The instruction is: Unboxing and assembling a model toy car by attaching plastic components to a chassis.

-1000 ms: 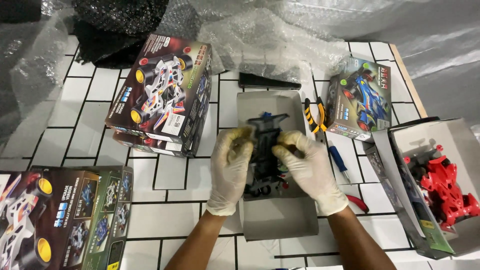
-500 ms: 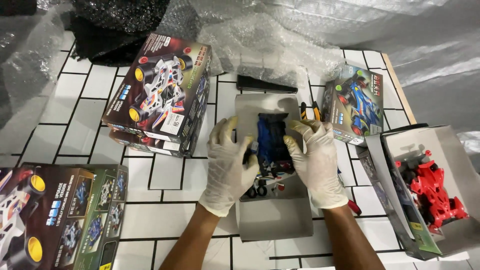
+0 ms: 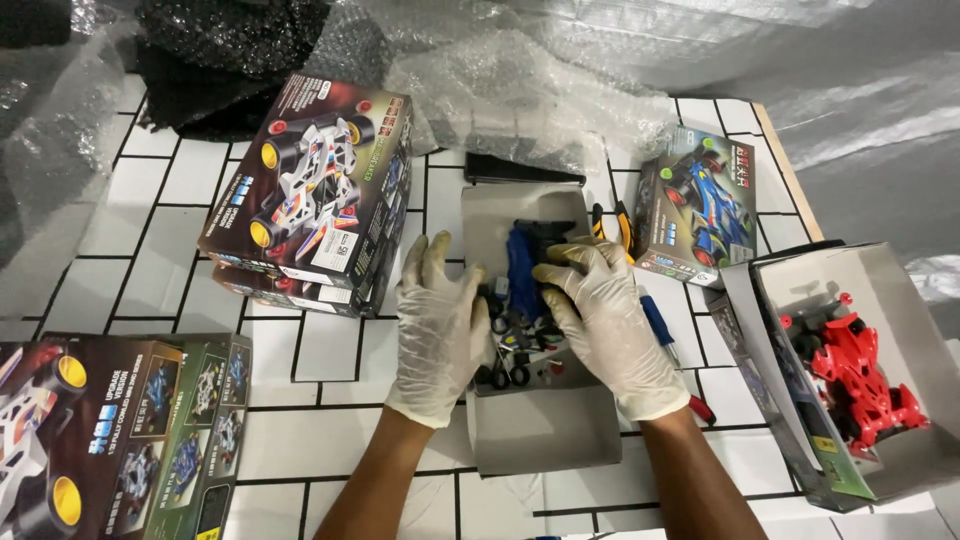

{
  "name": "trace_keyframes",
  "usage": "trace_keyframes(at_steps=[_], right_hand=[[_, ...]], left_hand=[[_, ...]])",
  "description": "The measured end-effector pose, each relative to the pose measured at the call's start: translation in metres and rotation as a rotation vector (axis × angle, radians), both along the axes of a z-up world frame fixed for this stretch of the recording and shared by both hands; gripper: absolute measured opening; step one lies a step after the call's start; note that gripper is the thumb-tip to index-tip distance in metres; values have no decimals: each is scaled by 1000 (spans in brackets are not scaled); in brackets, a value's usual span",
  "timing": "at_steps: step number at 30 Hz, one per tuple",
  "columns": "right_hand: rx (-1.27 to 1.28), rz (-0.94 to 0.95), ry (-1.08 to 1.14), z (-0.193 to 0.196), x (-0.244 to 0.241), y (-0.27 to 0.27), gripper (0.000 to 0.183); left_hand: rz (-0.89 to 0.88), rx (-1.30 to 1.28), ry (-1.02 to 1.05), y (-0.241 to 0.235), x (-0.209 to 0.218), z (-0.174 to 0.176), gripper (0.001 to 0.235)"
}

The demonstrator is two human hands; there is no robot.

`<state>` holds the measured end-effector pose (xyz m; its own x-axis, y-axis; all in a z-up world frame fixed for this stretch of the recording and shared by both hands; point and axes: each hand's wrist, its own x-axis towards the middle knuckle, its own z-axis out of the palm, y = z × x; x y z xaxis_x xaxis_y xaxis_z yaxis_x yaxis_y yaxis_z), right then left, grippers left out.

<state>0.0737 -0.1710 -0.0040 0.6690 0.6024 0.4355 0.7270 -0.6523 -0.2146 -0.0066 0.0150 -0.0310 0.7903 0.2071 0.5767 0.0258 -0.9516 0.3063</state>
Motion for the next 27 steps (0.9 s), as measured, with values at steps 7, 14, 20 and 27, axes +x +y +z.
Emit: trace_keyframes(at_steps=[7, 14, 20, 27], right_hand=[[178, -11, 70, 13, -1, -2, 23], [187, -107, 260, -4, 14, -14, 46], [198, -178, 204, -22, 25, -10, 43], [165, -42, 121, -22, 24, -11, 16]], left_hand=[[-42, 57, 152, 3, 7, -11, 18], [-66, 129, 136, -7, -1, -7, 28], [-2, 154, 141, -7, 9, -3, 34], [-108, 206, 208, -12, 25, -2, 47]])
